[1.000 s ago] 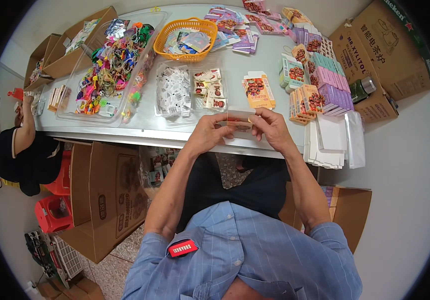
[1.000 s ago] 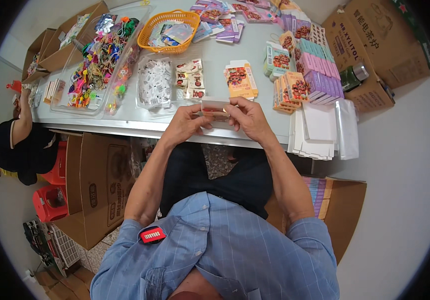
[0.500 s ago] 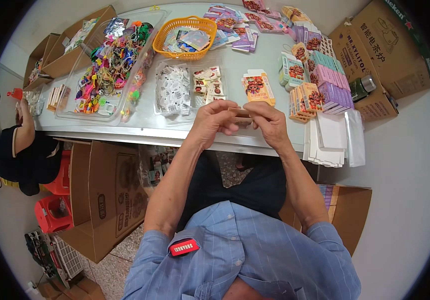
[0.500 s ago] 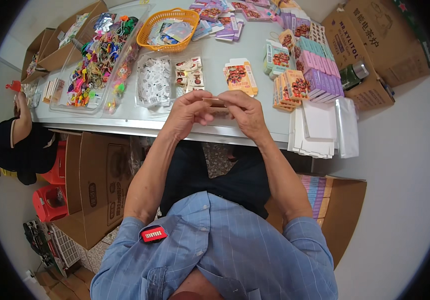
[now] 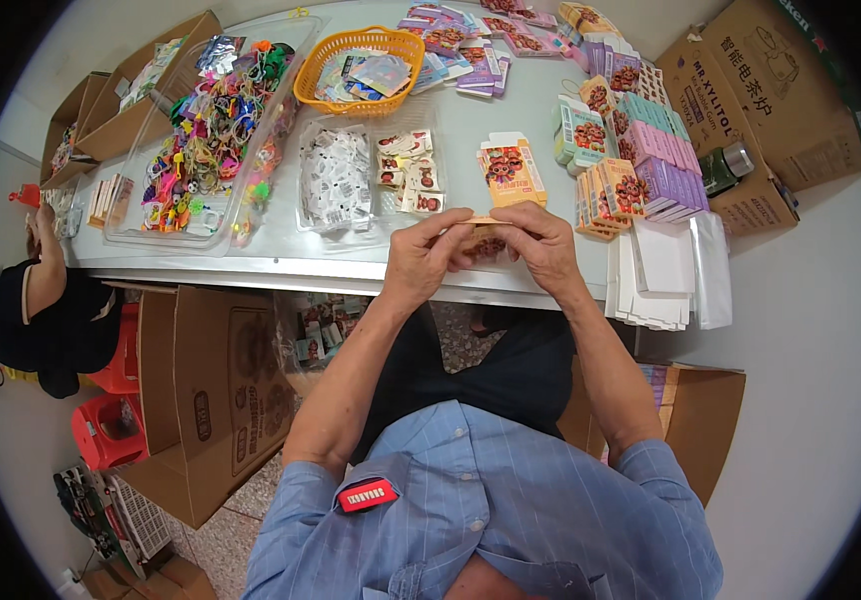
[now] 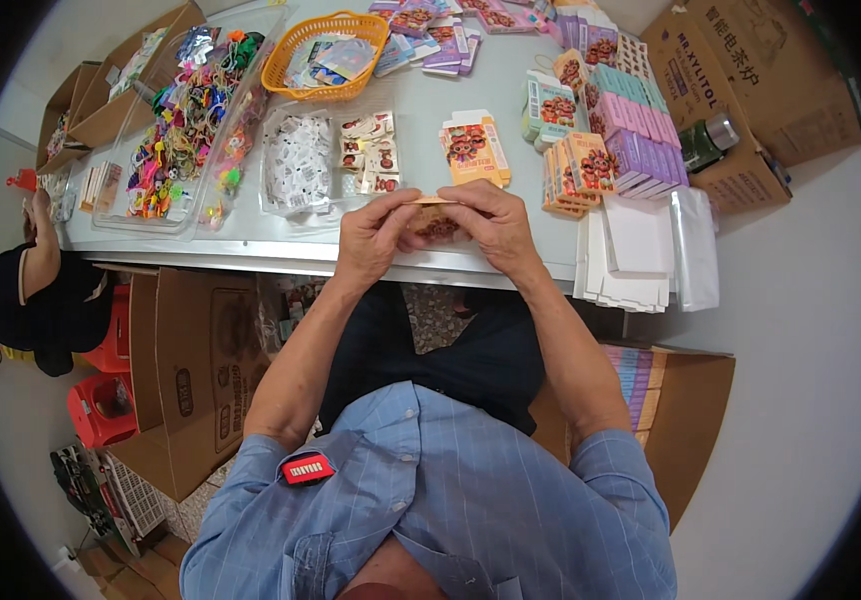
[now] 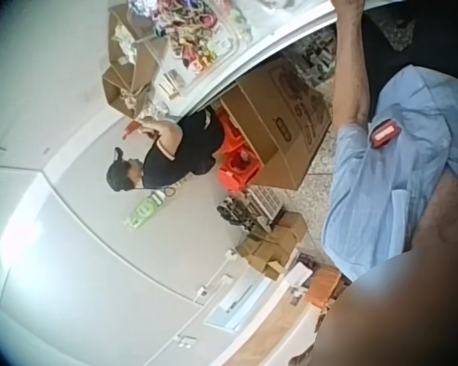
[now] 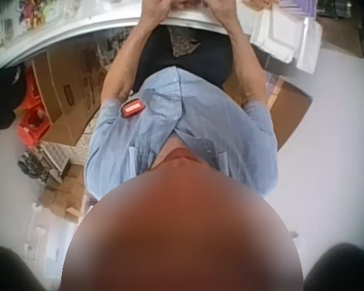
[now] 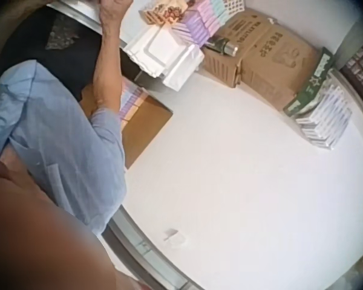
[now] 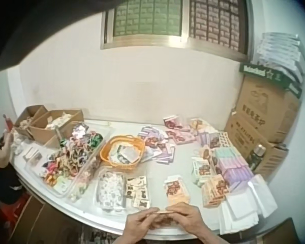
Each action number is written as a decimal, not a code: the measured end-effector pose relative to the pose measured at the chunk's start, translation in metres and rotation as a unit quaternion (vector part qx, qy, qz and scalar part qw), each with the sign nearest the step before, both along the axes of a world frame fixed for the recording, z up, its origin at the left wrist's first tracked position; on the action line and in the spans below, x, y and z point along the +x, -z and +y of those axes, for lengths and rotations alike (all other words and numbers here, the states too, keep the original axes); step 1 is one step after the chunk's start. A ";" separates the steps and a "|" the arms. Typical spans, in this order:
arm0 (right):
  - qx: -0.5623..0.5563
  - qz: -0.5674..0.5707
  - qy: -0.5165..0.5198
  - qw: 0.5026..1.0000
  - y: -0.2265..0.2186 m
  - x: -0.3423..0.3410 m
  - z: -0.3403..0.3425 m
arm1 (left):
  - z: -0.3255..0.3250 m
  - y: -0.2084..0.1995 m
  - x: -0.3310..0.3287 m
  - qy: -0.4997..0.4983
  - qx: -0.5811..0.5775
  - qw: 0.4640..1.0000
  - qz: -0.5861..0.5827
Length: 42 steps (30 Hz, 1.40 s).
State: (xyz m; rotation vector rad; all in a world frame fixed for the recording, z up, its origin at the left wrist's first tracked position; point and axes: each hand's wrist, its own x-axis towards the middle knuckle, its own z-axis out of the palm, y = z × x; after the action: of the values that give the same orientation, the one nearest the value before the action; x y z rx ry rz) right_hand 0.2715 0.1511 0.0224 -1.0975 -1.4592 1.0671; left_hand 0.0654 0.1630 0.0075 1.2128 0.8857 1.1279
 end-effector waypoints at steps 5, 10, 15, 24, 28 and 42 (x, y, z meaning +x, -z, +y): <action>0.062 -0.044 0.035 0.996 0.014 -0.002 0.001 | 0.000 0.011 -0.002 -0.001 0.088 0.994 0.066; 0.134 -0.070 0.013 0.988 0.020 0.009 -0.008 | -0.006 0.008 -0.004 -0.001 0.187 0.977 0.099; 0.144 -0.129 -0.007 0.981 -0.006 0.003 -0.017 | -0.006 0.013 -0.010 -0.002 0.213 0.973 0.084; 0.109 -0.088 -0.013 0.990 0.012 0.008 -0.009 | -0.010 0.017 -0.004 0.012 0.092 0.995 0.024; 0.081 -0.050 -0.006 0.995 0.013 0.004 -0.011 | -0.011 0.021 0.003 -0.021 0.120 0.993 0.000; 0.143 -0.127 0.002 0.982 0.001 0.002 -0.009 | -0.009 0.008 -0.005 0.007 0.143 0.988 0.054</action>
State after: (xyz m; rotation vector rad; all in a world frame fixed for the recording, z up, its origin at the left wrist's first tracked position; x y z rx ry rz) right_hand 0.2737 0.1421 0.0212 -1.0550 -1.7500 0.7029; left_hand 0.0600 0.1537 -0.0003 1.5242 0.8123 1.2153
